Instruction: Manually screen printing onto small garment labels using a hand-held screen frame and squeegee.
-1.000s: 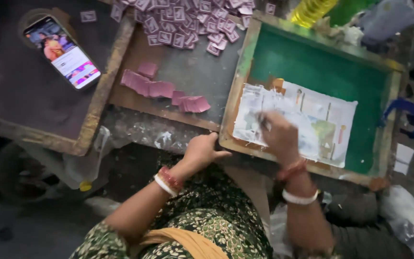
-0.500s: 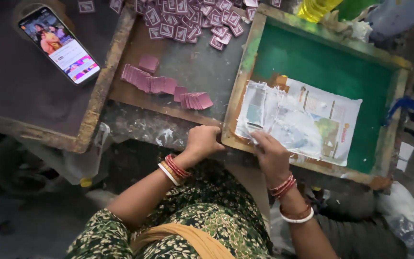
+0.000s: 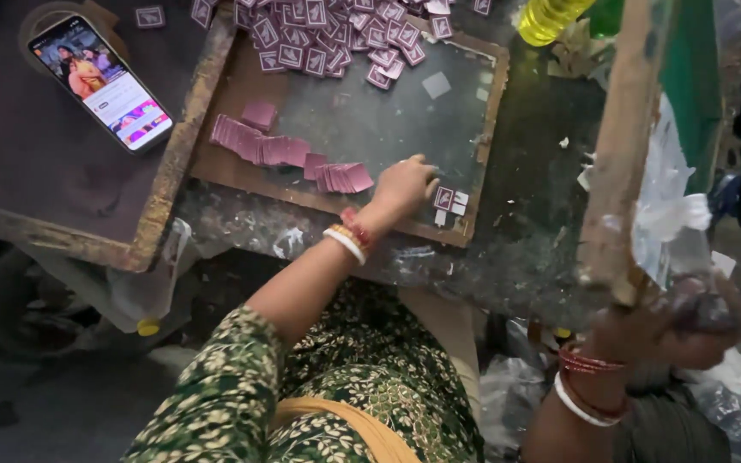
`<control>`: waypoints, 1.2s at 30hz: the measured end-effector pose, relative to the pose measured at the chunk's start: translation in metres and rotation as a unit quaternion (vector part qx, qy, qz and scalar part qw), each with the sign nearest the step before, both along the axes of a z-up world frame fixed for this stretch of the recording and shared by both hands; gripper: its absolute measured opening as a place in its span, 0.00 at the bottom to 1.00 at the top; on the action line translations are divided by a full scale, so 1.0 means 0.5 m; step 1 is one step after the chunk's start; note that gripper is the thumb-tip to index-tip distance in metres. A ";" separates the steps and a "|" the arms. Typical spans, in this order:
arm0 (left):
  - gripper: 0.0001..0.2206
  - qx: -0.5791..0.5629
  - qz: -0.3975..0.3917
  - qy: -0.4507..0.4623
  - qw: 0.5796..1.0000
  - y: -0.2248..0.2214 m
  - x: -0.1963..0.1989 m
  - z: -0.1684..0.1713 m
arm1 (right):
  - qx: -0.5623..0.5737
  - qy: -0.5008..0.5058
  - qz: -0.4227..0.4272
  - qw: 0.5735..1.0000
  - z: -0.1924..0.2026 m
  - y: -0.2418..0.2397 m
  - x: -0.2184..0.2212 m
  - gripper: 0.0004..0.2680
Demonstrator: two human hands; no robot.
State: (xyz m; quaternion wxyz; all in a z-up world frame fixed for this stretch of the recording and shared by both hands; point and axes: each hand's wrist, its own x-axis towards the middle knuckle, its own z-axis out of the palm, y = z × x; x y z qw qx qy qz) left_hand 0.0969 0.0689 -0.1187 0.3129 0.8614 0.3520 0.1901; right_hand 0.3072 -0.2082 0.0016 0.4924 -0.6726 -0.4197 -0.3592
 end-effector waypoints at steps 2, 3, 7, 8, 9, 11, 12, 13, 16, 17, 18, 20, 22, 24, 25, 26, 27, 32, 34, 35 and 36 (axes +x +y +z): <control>0.08 0.006 -0.002 0.004 1.000 0.020 0.025 -0.035 | 0.034 0.011 0.000 0.999 0.006 -0.004 0.004 0.13; 0.09 -0.008 -0.020 0.023 0.999 0.039 0.037 -0.048 | 0.020 -0.003 -0.009 1.000 0.024 0.001 -0.006 0.13; 0.11 0.016 0.176 -0.310 0.934 0.141 -0.028 -0.029 | 0.021 -0.014 0.022 0.999 0.065 0.006 -0.028 0.11; 0.11 0.017 0.173 -0.307 0.936 0.144 -0.073 0.034 | 0.022 -0.012 0.019 1.000 0.082 0.012 -0.036 0.11; 0.11 -0.010 0.220 -0.285 0.933 0.140 -0.124 0.093 | 0.016 -0.022 0.021 0.999 0.099 0.016 -0.047 0.12; 0.12 -0.036 0.267 -0.260 0.927 0.114 -0.186 0.108 | 0.011 -0.031 0.026 0.999 0.112 0.020 -0.066 0.12; 0.11 0.037 0.183 -0.155 0.970 0.091 -0.198 0.064 | 0.006 -0.040 -0.002 0.999 0.109 0.022 -0.073 0.12; 0.12 0.108 0.093 -0.045 0.989 0.071 -0.211 0.023 | 0.001 -0.048 -0.031 0.998 0.106 0.024 -0.082 0.12; 0.08 0.136 0.064 -0.032 0.988 0.011 -0.216 0.006 | 0.052 0.020 0.031 0.998 0.041 0.010 -0.048 0.12; 0.08 0.135 0.061 -0.033 0.988 0.014 -0.214 0.012 | 0.052 0.019 0.028 0.998 0.063 0.016 -0.060 0.12; 0.08 0.121 0.079 -0.038 0.989 0.017 -0.212 0.017 | 0.026 0.008 0.006 1.000 0.086 0.022 -0.073 0.11; 0.07 0.104 0.095 -0.045 0.989 0.000 -0.207 0.033 | -0.002 -0.006 -0.018 1.000 0.114 0.020 -0.087 0.11; 0.05 0.126 0.085 -0.077 0.985 -0.014 -0.203 0.061 | -0.008 -0.008 0.026 1.000 0.120 0.024 -0.087 0.10; 0.05 0.147 0.031 -0.074 0.986 -0.050 -0.161 0.006 | 0.004 0.011 -0.015 1.000 0.115 0.027 -0.078 0.10; 0.05 0.164 -0.018 -0.071 0.984 -0.076 -0.141 -0.026 | 0.012 0.032 -0.047 0.998 0.113 0.025 -0.072 0.11; 0.05 0.161 -0.018 -0.070 0.984 -0.084 -0.121 -0.023 | 0.009 0.033 -0.047 0.998 0.093 0.018 -0.062 0.11; 0.05 0.155 -0.027 -0.084 0.984 -0.087 -0.098 -0.019 | 0.005 0.001 -0.012 1.000 0.075 0.012 -0.050 0.11; 0.05 0.132 -0.057 -0.066 0.987 -0.068 0.000 -0.028 | 0.001 0.059 -0.018 0.998 0.104 0.026 -0.077 0.14; 0.05 0.083 -0.092 -0.050 0.991 -0.072 0.010 -0.007 | 0.009 0.017 0.047 0.999 0.096 0.023 -0.071 0.13; 0.05 0.082 -0.092 -0.050 0.991 -0.076 0.009 -0.016 | 0.008 0.018 0.047 0.999 0.091 0.019 -0.063 0.13; 0.05 0.099 -0.100 -0.059 0.988 -0.081 0.007 -0.026 | 0.013 0.008 0.034 0.999 0.086 0.016 -0.055 0.13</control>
